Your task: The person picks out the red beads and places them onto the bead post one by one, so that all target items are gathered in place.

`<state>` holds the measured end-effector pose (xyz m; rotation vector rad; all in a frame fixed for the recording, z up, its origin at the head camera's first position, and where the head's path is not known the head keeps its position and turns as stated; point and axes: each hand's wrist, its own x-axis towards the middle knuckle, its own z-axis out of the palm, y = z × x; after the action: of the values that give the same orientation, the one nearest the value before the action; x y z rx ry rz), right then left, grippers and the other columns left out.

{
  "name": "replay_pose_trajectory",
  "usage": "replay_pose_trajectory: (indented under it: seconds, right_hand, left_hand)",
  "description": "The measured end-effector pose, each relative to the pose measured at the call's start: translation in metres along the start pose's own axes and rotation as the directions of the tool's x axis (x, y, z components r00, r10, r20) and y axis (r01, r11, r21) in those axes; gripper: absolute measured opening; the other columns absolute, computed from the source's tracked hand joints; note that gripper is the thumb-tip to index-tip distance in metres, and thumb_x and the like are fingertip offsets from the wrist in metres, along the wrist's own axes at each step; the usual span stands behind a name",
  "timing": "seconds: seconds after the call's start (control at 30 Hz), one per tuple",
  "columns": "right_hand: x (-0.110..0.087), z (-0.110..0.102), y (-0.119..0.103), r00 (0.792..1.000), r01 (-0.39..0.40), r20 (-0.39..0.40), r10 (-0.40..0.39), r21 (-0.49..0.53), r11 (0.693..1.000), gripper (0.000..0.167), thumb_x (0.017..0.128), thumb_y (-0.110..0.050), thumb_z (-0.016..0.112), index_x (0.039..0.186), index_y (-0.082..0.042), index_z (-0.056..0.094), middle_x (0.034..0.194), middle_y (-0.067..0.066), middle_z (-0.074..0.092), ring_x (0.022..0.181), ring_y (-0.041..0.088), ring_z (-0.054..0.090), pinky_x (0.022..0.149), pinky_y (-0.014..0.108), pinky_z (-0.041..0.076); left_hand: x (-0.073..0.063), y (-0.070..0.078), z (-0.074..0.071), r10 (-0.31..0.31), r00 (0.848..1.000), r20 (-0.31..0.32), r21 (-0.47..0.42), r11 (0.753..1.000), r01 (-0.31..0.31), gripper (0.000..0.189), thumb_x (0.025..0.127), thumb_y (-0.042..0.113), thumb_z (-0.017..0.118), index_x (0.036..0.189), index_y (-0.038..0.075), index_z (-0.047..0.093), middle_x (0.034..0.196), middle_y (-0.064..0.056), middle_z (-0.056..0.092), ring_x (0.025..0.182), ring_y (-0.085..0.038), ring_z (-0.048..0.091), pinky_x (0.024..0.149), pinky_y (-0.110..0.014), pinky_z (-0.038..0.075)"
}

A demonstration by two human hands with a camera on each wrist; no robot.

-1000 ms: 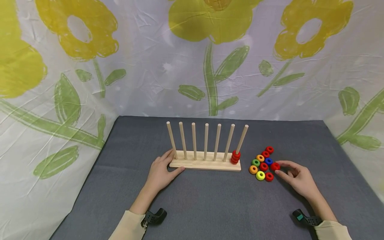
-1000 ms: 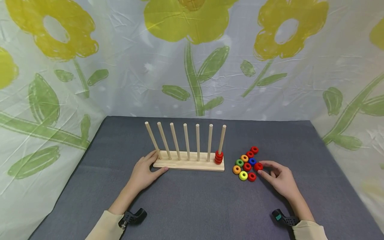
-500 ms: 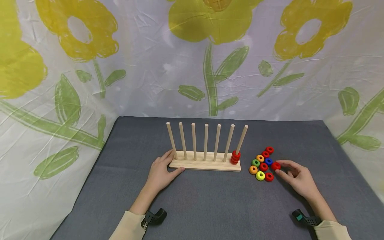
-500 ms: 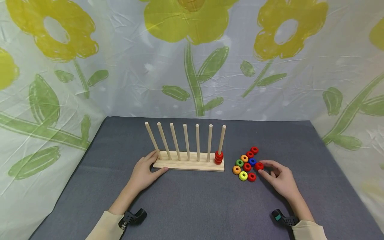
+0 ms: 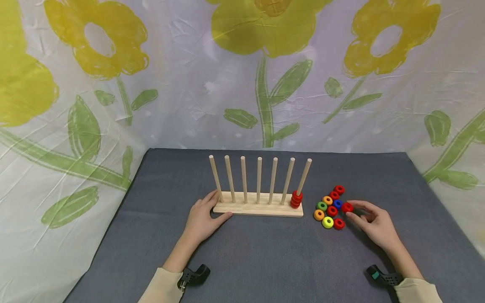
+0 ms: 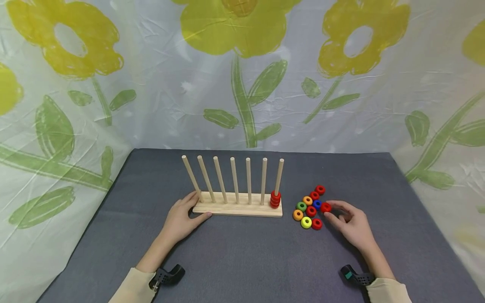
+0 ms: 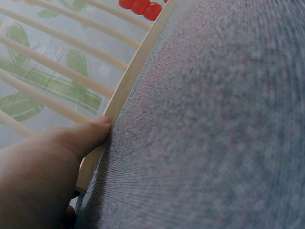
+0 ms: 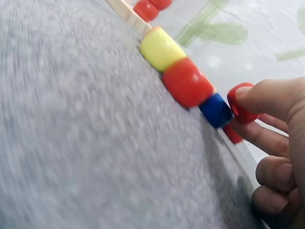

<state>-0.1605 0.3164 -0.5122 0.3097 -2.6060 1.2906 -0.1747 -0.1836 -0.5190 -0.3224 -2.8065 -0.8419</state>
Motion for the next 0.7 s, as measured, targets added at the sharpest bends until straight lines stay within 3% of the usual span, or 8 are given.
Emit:
replay_pose_trajectory:
  seconds: [0.37,0.7]
  right_hand:
    - [0.007,-0.001,-0.011,1.0,0.02,0.0,-0.02,0.031,0.999,0.033,0.093,-0.01,0.077,0.125,-0.009,0.07,0.106,0.005,0.067,0.041,0.007,0.031,0.039,0.03,0.029]
    - [0.02,0.001,-0.026,0.999,0.035,-0.005,-0.035,-0.001,0.999,0.034,0.093,-0.014,0.078,0.126,-0.014,0.071,0.108,0.006,0.067,0.04,0.01,0.031,0.038,0.031,0.029]
  left_hand:
    - [-0.001,0.0,-0.002,-0.006,1.0,0.007,0.003,1.0,0.006,0.084,0.088,0.051,0.077,0.15,0.003,0.05,0.153,-0.016,0.046,0.119,-0.04,0.054,0.097,-0.056,0.041]
    - [-0.001,0.0,-0.002,-0.014,1.0,0.016,0.007,1.0,0.013,0.083,0.088,0.052,0.077,0.151,0.004,0.05,0.154,-0.015,0.045,0.121,-0.04,0.053,0.1,-0.057,0.04]
